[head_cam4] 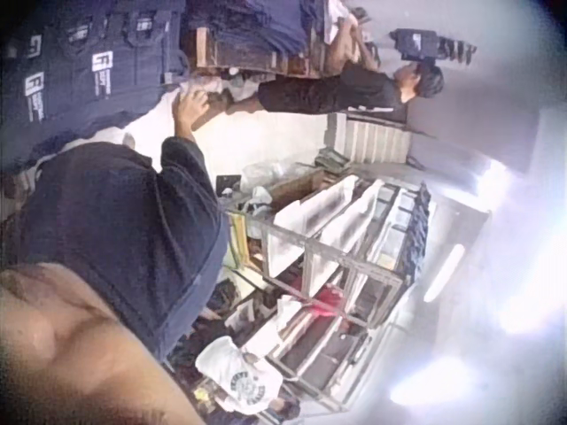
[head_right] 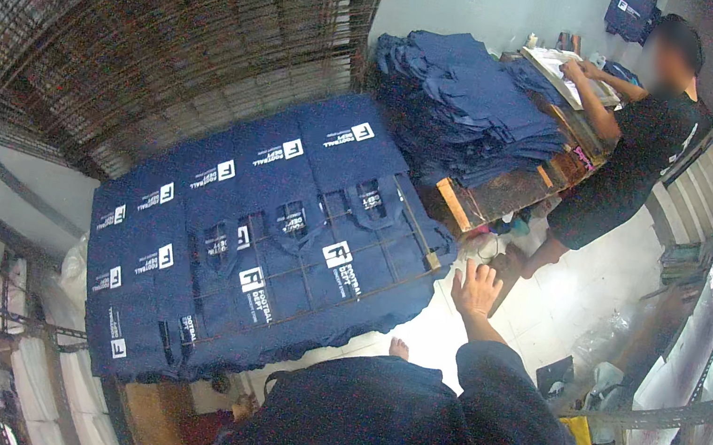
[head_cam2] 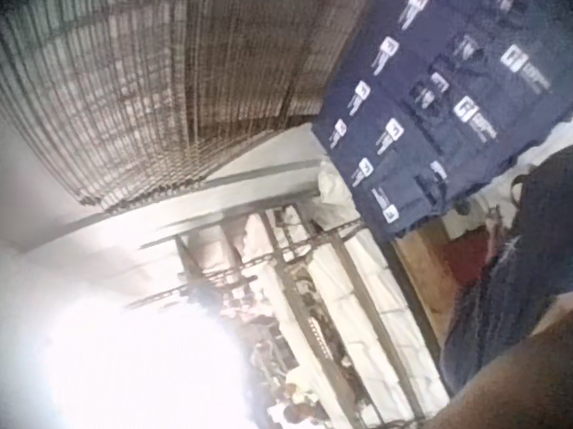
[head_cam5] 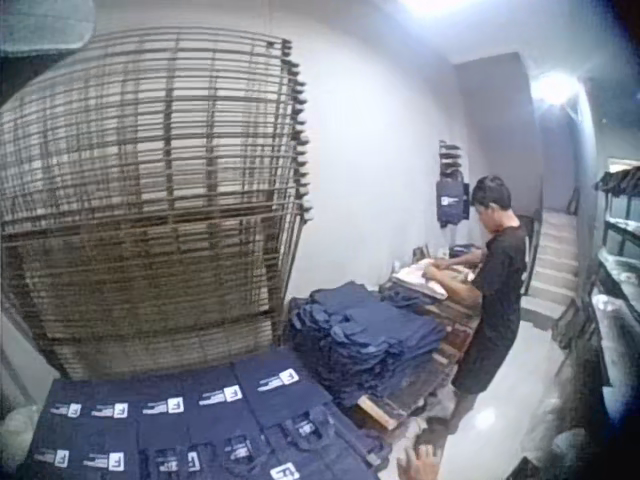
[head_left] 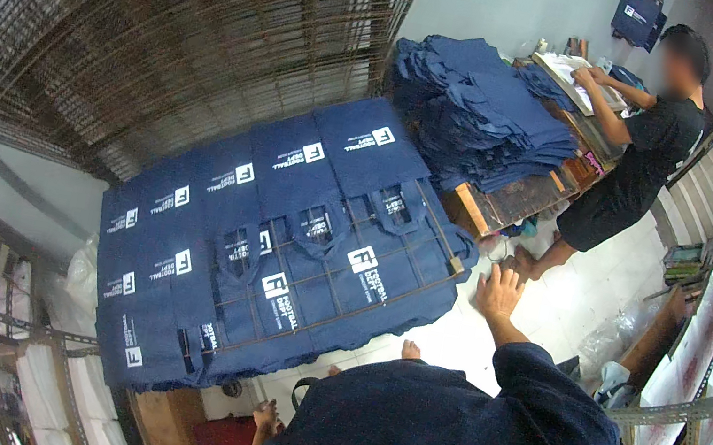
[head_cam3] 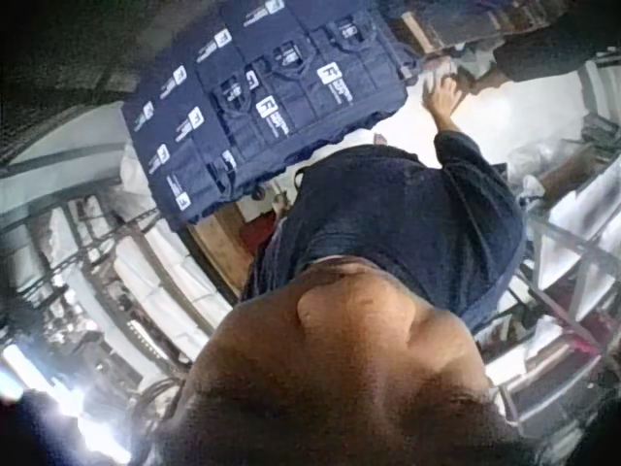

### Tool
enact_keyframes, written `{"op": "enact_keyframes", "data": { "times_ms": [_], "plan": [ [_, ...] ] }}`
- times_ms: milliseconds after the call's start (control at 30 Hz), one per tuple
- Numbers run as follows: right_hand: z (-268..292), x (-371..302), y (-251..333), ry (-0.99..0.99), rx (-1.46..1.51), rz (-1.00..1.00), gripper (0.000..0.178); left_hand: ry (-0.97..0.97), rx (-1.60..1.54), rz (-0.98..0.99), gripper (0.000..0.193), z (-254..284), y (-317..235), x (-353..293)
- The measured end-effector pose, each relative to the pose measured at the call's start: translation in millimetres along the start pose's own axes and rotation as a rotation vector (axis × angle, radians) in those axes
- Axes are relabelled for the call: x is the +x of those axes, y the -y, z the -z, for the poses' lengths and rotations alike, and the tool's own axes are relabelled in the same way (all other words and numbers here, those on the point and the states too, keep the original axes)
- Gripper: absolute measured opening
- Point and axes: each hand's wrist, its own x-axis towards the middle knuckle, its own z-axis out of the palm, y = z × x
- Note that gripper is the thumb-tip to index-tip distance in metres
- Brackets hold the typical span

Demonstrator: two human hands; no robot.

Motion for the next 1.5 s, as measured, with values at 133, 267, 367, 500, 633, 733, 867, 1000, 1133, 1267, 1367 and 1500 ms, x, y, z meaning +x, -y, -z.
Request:
{"op": "enact_keyframes", "data": {
  "times_ms": [133,267,367,500,633,733,867,1000,1133,1267,1367,1500],
  "plan": [
    [-19,13,-23,-0.158,0.090,0.212,0.050,-0.053,0.023,0.212,0.029,-25,-4,0],
    [-40,14,-45,0.058,0.132,0.168,0.065,0.138,-0.057,0.103,0.039,-47,15,12],
    [-32,24,-52,0.438,0.162,0.018,0.075,0.138,0.138,0.101,0.039,-72,11,-14],
    [-38,25,-78,0.587,0.092,-0.080,0.081,0.148,0.251,0.086,0.040,-97,-2,-37],
    [-65,32,-95,0.622,0.192,-0.144,0.085,0.145,0.332,0.088,0.041,-109,-8,-57],
    [-73,54,-98,0.618,0.366,-0.264,0.083,0.133,0.375,0.096,0.041,-114,-9,-69],
    [-88,113,-96,0.332,0.779,-0.337,0.068,0.120,0.411,0.113,0.042,-120,-13,-83],
    [-107,211,-111,-0.078,1.338,-0.449,0.045,0.138,0.456,0.104,0.043,-134,-31,-84],
    [-50,298,-125,-0.160,1.903,-0.737,0.038,0.110,0.466,0.111,0.044,-128,-29,-95],
    [-40,362,-142,-0.185,2.411,-0.804,0.083,0.080,0.475,0.105,0.044,-115,-40,-104],
    [-47,396,-137,-0.153,2.628,-0.911,0.096,0.049,0.487,0.118,0.045,-112,-45,-110],
    [-25,419,-96,0.069,2.823,-0.862,0.079,-0.002,0.494,0.161,0.046,-111,-40,-131]
  ]
}}
